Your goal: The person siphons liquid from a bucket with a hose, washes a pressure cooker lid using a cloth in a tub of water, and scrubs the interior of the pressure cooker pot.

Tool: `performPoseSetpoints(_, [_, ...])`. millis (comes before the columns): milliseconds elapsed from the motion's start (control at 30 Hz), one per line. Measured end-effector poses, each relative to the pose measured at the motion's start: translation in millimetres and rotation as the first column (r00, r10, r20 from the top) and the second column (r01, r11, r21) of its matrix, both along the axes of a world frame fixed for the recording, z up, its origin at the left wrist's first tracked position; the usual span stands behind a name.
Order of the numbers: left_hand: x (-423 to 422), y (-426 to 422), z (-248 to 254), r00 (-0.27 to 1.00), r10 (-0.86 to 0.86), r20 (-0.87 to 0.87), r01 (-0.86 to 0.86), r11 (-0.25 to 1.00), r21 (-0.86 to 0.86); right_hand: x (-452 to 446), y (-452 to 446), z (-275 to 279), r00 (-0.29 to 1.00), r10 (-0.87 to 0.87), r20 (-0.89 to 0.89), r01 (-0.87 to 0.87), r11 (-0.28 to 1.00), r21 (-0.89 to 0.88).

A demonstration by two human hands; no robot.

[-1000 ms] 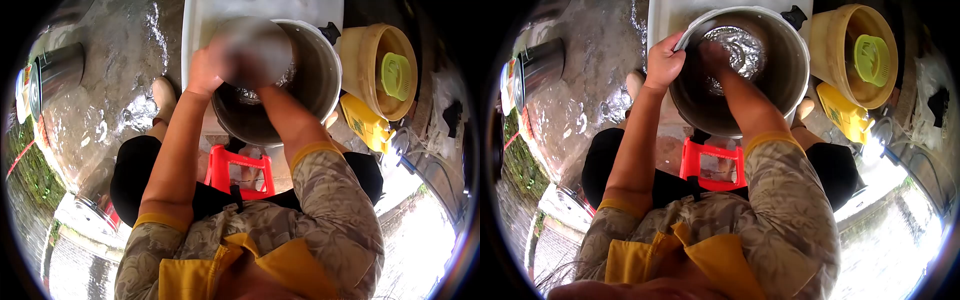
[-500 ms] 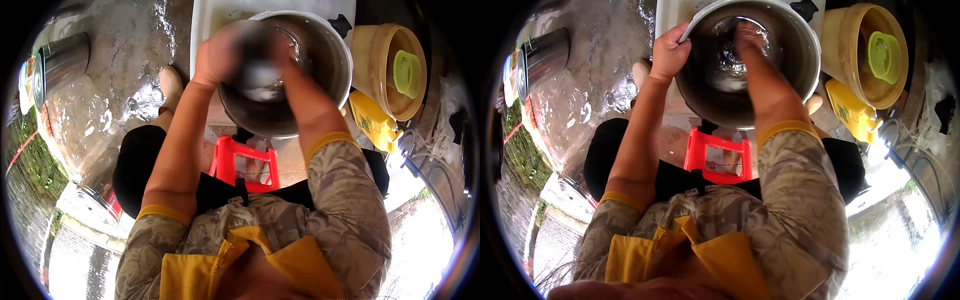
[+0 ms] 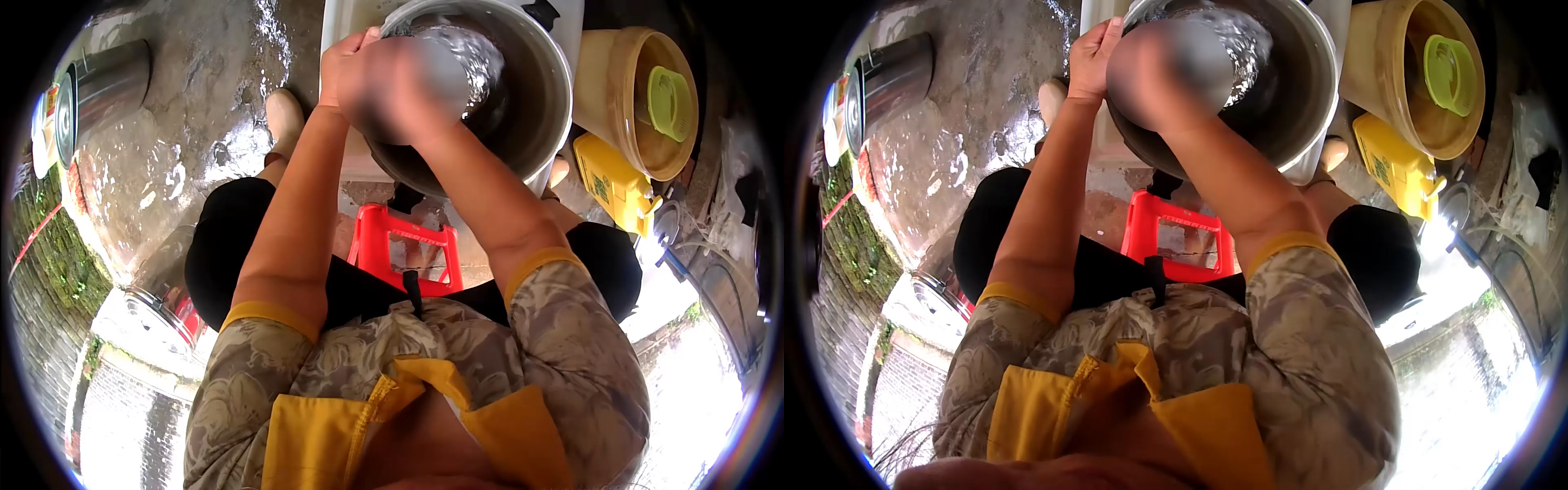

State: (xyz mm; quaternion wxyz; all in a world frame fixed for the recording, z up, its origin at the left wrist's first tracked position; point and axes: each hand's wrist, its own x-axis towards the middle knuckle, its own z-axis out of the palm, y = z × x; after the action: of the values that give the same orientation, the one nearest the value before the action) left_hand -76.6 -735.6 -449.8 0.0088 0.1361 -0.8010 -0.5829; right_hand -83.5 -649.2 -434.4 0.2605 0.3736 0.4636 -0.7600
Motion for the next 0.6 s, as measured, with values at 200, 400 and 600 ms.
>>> performPoseSetpoints(200, [-4.2,2.0,19.1,0.994,-0.03,-0.106,0.021,0.996,-0.088,115.0,114.5,-35.3,0.092,0.996,0.006,-0.668,0.057,0.742])
performPoseSetpoints(400, [-31.1,22.0,45.8,0.996,-0.086,-0.017,0.087,0.985,0.15,68.0,217.8,64.1,-0.404,0.79,0.462,-0.386,-0.605,0.697])
performPoseSetpoints(600, [4.9,18.3,34.8,0.996,-0.092,-0.018,0.093,0.994,0.054,96.1,209.9,60.8,-0.421,0.782,0.459,-0.214,-0.577,0.788])
